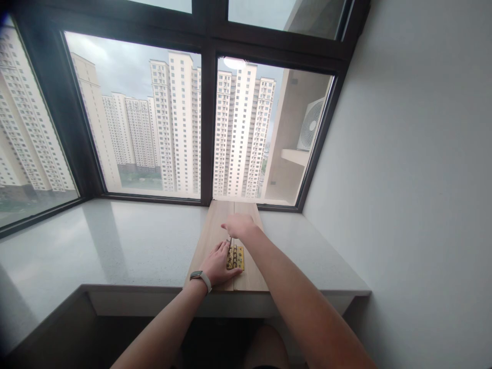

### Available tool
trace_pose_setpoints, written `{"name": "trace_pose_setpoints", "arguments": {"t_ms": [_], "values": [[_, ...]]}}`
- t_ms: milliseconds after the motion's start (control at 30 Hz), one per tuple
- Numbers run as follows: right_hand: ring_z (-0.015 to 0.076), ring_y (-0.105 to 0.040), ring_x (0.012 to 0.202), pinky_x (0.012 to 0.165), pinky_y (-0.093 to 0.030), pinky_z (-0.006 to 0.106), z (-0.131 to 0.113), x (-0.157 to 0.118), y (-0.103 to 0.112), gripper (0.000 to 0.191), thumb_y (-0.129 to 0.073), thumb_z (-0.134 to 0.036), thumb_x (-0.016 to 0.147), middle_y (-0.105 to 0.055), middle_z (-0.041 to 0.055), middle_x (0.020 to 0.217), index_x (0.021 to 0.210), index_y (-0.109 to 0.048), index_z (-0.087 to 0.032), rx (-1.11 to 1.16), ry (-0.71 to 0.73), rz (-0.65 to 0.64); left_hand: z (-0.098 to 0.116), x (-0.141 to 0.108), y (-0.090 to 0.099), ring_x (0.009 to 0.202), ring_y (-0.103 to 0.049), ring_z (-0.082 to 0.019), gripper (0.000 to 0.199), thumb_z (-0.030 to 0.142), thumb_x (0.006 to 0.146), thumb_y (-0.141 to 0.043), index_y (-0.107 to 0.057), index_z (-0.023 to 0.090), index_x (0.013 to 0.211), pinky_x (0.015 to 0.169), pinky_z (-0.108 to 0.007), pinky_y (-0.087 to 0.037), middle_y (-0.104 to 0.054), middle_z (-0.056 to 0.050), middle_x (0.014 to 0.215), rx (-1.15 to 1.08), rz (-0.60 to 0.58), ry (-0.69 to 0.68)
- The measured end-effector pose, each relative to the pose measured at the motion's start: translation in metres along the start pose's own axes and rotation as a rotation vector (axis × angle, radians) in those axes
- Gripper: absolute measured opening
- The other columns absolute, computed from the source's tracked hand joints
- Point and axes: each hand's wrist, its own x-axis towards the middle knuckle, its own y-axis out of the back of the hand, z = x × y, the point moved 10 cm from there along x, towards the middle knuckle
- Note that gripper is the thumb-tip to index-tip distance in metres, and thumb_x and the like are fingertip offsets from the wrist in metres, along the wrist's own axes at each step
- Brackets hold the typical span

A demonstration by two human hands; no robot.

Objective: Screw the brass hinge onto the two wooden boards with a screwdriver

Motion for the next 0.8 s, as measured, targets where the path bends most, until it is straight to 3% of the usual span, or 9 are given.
{"name": "trace_pose_setpoints", "arguments": {"t_ms": [367,567,800], "values": [[0.0282,-0.069,0.108,0.081,-0.052,0.033,-0.007,-0.001,0.001,0.033,-0.057,-0.043,0.098,-0.073,0.0162,0.119,0.114,-0.073,-0.019,-0.074,0.059,0.028,0.000,0.001,-0.001,0.154,-0.020,-0.037,0.122,0.090,0.069,-0.052,-0.028,0.011,0.158,0.127,-0.047,-0.016,-0.033,-0.017,0.163,0.017,-0.001,-0.009],[0.0232,-0.069,0.104,0.079,-0.050,0.029,-0.010,0.002,-0.002,0.018,-0.067,-0.035,0.093,-0.075,0.0088,0.113,0.105,-0.071,-0.023,-0.022,0.137,0.007,-0.001,0.000,-0.002,0.154,-0.019,-0.038,0.121,0.089,0.070,-0.053,-0.026,0.011,0.159,0.127,-0.049,-0.016,-0.031,-0.017,0.164,0.013,-0.001,-0.006],[0.0296,-0.067,0.112,0.087,-0.051,0.035,-0.007,-0.001,0.001,0.056,-0.049,-0.066,0.096,-0.072,0.0163,0.121,0.118,-0.071,-0.019,-0.006,0.051,0.029,0.002,0.000,0.001,0.153,-0.020,-0.037,0.123,0.090,0.070,-0.051,-0.028,0.009,0.159,0.127,-0.046,-0.016,-0.033,-0.017,0.163,0.023,0.001,-0.007]]}}
